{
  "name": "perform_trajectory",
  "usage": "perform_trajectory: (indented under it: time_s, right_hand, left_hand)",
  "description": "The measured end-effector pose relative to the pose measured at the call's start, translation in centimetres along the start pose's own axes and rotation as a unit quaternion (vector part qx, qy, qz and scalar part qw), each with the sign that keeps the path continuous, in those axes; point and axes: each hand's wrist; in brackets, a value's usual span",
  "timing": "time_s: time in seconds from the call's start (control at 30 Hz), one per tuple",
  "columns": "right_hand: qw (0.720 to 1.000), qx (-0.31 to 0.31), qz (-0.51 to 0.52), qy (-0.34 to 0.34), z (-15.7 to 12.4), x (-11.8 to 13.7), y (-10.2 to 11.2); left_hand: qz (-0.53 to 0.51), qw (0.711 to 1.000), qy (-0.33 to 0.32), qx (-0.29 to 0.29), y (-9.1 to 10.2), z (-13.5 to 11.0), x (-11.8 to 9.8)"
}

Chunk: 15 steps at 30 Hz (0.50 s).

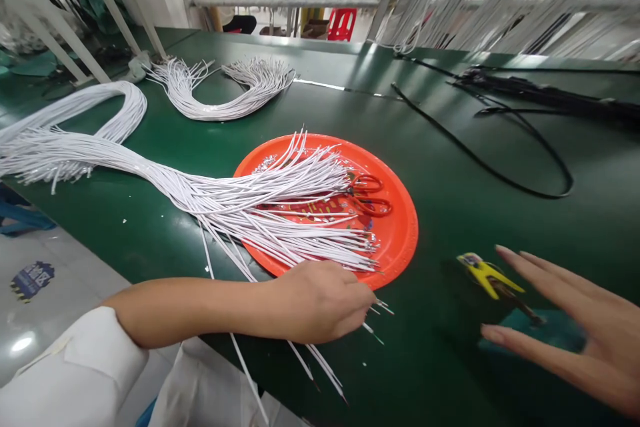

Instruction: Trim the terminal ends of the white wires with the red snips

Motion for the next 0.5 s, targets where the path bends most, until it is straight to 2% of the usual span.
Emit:
perform_trajectory:
  time_s: [0.1, 0.2, 0.27, 0.37, 0.43, 0.5]
  right_hand:
    - [0.997, 0.035, 0.007, 0.069, 1.8, 1.9, 0.0]
    - [0.998, 0.009, 0.030, 0.058, 3.8, 5.0, 0.5]
    - [0.996, -0.025, 0.077, 0.047, 4.9, 7.1, 0.9]
    - [0.985, -0.085, 0.151, -0.003, 5.7, 9.3, 1.2]
    - [0.981, -0.093, 0.169, -0.019, 6.0, 10.0, 1.0]
    - [0.977, -0.097, 0.192, -0.009, 6.2, 10.3, 0.5]
  left_hand:
    - [0.015, 1.000, -0.001, 0.013, -0.2, 0.4, 0.1]
    - [-0.019, 1.000, 0.016, 0.003, -0.4, 0.8, 0.3]
    - [-0.098, 0.993, 0.055, -0.027, -0.4, 1.3, 0.6]
    - [-0.259, 0.951, 0.160, -0.056, -0.4, 2.2, 1.4]
    - [-0.346, 0.910, 0.222, -0.052, -0.8, 2.6, 2.0]
    - [-0.414, 0.873, 0.253, -0.051, -1.3, 3.0, 2.5]
Point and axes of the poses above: each hand's wrist, its own z-axis towards the middle knuckle, its own y-axis out of the back of the hand, x = y × z, and after that the axes turned 13 degrees about y, right-handed
